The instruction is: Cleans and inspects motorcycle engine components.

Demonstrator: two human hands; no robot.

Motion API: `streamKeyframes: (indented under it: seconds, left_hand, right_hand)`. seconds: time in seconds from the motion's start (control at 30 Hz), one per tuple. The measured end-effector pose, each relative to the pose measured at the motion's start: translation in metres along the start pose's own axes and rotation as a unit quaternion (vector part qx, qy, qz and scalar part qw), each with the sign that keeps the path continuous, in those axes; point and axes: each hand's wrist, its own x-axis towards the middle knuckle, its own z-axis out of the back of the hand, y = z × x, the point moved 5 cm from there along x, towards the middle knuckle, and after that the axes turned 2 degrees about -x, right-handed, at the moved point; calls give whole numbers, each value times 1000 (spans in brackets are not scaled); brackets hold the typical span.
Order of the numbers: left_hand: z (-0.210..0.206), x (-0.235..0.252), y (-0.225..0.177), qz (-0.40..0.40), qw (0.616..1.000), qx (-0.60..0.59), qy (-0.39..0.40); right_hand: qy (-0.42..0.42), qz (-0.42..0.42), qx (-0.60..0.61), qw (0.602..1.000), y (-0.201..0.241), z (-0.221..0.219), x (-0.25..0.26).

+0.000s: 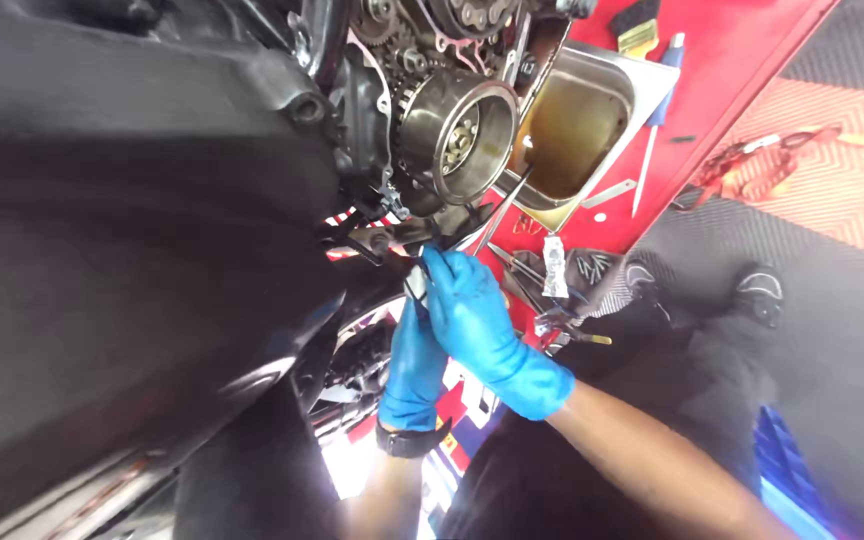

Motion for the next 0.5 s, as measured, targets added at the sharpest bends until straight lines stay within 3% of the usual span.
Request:
streamKeyframes:
  seconds: [0.17,0.3,0.4,0.5]
  left_hand:
    - [3,-12,7,54,992,-111,32]
    - [27,-23,15,52,989,-131,-38]
    - [53,-32,24,32,990,-82,-110]
    - [74,-39,35,24,987,40,-155]
  right_hand:
    - [42,63,120,990,-14,3,-34]
    - [157,48,364,917,-23,9,-44]
    - [183,18,436,881,-32,6,-49]
    - [114,-8,430,895,-43,5,-48]
